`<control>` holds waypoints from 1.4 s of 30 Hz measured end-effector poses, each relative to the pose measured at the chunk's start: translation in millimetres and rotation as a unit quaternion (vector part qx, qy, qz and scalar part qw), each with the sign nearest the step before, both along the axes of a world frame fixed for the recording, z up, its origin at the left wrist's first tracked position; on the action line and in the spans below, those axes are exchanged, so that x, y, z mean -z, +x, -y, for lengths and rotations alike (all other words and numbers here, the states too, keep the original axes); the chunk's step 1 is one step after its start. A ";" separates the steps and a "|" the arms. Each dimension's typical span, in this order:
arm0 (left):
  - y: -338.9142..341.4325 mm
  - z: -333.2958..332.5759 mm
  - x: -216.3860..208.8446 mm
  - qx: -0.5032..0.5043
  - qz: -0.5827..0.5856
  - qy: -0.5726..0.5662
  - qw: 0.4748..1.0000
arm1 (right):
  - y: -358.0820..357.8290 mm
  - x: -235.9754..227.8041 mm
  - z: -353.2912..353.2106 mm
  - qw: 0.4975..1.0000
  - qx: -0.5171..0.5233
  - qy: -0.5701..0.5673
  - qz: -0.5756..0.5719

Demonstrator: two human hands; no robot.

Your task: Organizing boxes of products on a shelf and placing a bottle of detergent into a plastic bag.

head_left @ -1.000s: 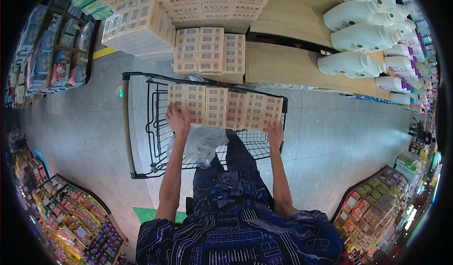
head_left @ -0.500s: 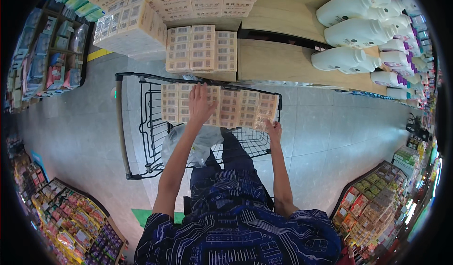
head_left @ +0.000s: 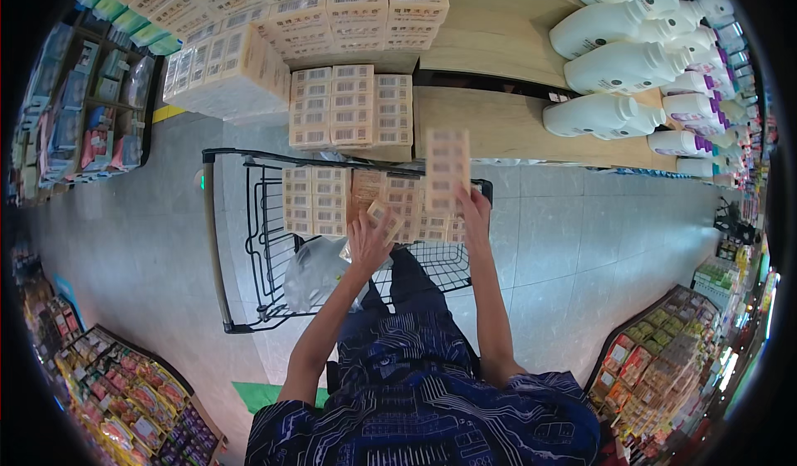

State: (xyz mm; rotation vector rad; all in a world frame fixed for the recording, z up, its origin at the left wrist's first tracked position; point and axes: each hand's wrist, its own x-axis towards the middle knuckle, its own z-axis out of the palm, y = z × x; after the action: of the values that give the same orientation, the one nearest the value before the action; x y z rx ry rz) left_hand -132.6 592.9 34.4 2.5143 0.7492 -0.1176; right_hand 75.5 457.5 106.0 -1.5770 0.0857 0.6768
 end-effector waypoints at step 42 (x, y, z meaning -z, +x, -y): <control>23.1 -126.4 -12.3 -0.065 0.132 0.183 0.972 | -55.4 173.0 116.7 0.909 -0.077 -0.356 0.202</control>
State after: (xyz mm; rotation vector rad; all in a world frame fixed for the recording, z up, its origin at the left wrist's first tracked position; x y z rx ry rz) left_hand -109.4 719.4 46.7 2.7342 0.8842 0.4298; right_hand 20.1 340.8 -67.0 -2.4248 -0.1177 0.4371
